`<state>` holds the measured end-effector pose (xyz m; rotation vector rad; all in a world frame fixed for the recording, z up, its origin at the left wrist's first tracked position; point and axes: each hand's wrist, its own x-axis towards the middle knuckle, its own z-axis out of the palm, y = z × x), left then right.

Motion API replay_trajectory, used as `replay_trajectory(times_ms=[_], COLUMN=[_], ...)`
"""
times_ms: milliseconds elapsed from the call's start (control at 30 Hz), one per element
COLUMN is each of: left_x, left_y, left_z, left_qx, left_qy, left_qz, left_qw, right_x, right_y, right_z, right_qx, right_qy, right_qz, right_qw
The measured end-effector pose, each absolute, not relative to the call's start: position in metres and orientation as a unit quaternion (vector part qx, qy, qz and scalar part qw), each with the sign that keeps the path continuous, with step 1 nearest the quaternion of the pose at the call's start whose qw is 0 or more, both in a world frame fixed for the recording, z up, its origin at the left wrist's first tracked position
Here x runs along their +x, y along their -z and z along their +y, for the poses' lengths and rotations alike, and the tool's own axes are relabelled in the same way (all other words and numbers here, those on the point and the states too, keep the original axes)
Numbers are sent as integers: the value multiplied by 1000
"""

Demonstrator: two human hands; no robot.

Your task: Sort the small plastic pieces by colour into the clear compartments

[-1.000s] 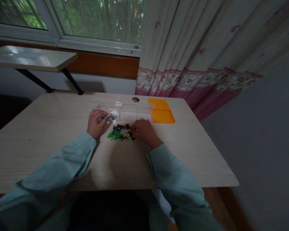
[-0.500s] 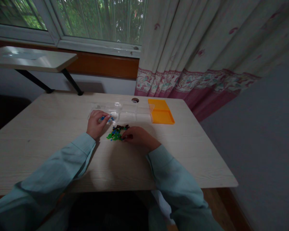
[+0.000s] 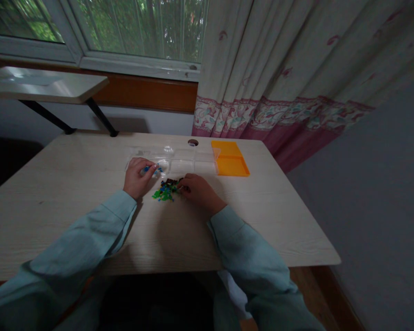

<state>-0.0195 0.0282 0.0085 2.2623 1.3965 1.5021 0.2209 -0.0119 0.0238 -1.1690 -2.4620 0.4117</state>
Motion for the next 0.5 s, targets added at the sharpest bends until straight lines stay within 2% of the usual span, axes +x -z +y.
replay_trajectory(times_ms=[233, 500], left_x=[-19, -19], left_y=[-9, -9], left_z=[28, 28], left_qx=[740, 738], left_qy=[-487, -491], left_qz=[461, 460], left_qw=[45, 51], right_x=[208, 211], right_y=[-27, -21], right_z=[-21, -15], right_qx=[-350, -393], right_qy=[-160, -131], right_qz=[-903, -880], right_qw=[191, 233])
